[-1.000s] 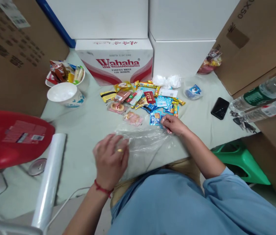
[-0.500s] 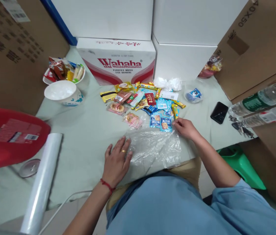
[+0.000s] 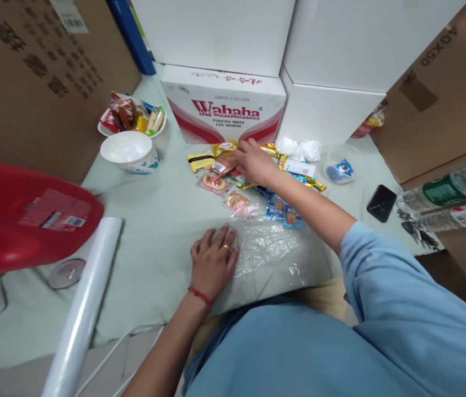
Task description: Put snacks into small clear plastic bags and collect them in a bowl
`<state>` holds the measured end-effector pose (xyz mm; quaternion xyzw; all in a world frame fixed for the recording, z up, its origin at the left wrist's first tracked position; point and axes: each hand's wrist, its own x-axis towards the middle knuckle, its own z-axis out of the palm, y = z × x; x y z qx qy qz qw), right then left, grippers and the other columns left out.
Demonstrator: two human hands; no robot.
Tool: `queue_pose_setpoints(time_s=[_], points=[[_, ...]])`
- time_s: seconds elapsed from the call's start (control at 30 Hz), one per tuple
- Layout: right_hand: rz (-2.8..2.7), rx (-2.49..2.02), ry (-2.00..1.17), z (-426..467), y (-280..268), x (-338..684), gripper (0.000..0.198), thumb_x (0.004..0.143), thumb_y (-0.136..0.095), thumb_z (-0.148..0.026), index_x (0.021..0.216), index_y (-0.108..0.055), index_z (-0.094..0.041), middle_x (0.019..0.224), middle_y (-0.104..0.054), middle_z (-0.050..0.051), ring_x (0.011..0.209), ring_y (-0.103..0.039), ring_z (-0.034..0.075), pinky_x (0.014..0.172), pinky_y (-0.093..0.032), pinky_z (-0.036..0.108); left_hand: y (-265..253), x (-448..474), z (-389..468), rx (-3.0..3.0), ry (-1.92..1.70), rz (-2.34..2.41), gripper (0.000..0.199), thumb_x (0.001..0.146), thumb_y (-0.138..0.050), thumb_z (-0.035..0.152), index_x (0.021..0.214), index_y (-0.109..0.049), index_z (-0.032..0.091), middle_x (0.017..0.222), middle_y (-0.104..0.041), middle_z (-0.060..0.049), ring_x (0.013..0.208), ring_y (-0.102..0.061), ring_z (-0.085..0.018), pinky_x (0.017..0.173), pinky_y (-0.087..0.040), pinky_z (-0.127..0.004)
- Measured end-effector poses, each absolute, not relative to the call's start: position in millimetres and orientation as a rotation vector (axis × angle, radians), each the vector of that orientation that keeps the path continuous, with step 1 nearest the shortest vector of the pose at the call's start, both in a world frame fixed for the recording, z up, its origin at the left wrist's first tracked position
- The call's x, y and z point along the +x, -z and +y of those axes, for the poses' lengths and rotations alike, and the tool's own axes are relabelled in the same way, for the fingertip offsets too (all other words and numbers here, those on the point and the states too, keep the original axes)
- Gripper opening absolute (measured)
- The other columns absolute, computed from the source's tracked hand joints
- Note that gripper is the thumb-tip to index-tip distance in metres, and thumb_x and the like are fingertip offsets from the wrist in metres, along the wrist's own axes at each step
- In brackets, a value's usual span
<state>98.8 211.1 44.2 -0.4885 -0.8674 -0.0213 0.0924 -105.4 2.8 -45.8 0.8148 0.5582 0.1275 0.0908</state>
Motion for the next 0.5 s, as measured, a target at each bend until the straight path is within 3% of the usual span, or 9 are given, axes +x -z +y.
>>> queue_pose_setpoints(time_s=[0.1,0.27,0.4,0.5], points=[[-2.744,-1.268,0.051,239,-33,70,0.03,0.102,-0.053,-0.024,0.126,-0.068,-0.015,0.14,-0.063,0.016,0.133,-0.046,0.034,0.104,-0.041,0.047,47,-106,4,2.456,-0.365,1.612,0.051,0.102,-0.048,0.043,0.15,-0.059,0.027,0.161,-0.052,-0.007,0.155,-0.036,-0.038,0.125,-0.021,-0.067],[-2.521,-1.396,-0.131,244,-34,79,0.031,0.104,-0.05,-0.022,0.126,-0.071,-0.014,0.131,-0.07,0.016,0.126,-0.054,0.033,0.107,-0.043,0.047,50,-104,5,2.461,-0.307,1.576,0.067,0.1,-0.05,0.053,0.16,-0.044,0.022,0.169,-0.038,-0.013,0.158,-0.032,-0.037,0.126,-0.012,-0.071],[-2.134,-1.337,-0.309,191,-51,130,0.037,0.106,-0.049,-0.027,0.138,-0.067,-0.023,0.138,-0.07,0.008,0.126,-0.061,0.027,0.112,-0.044,0.047,53,-104,0,2.479,-0.275,1.547,0.079,0.097,-0.053,0.06,0.162,-0.039,0.018,0.172,-0.027,-0.02,0.16,-0.028,-0.039,0.125,-0.007,-0.074],[-2.151,-1.156,-0.541,125,-51,163,0.036,0.107,-0.051,-0.039,0.136,-0.069,-0.029,0.137,-0.071,0.005,0.13,-0.062,0.026,0.114,-0.045,0.047,56,-105,-11,2.477,-0.281,1.55,0.082,0.096,-0.055,0.06,0.163,-0.037,0.016,0.172,-0.024,-0.024,0.159,-0.029,-0.041,0.123,-0.005,-0.076]])
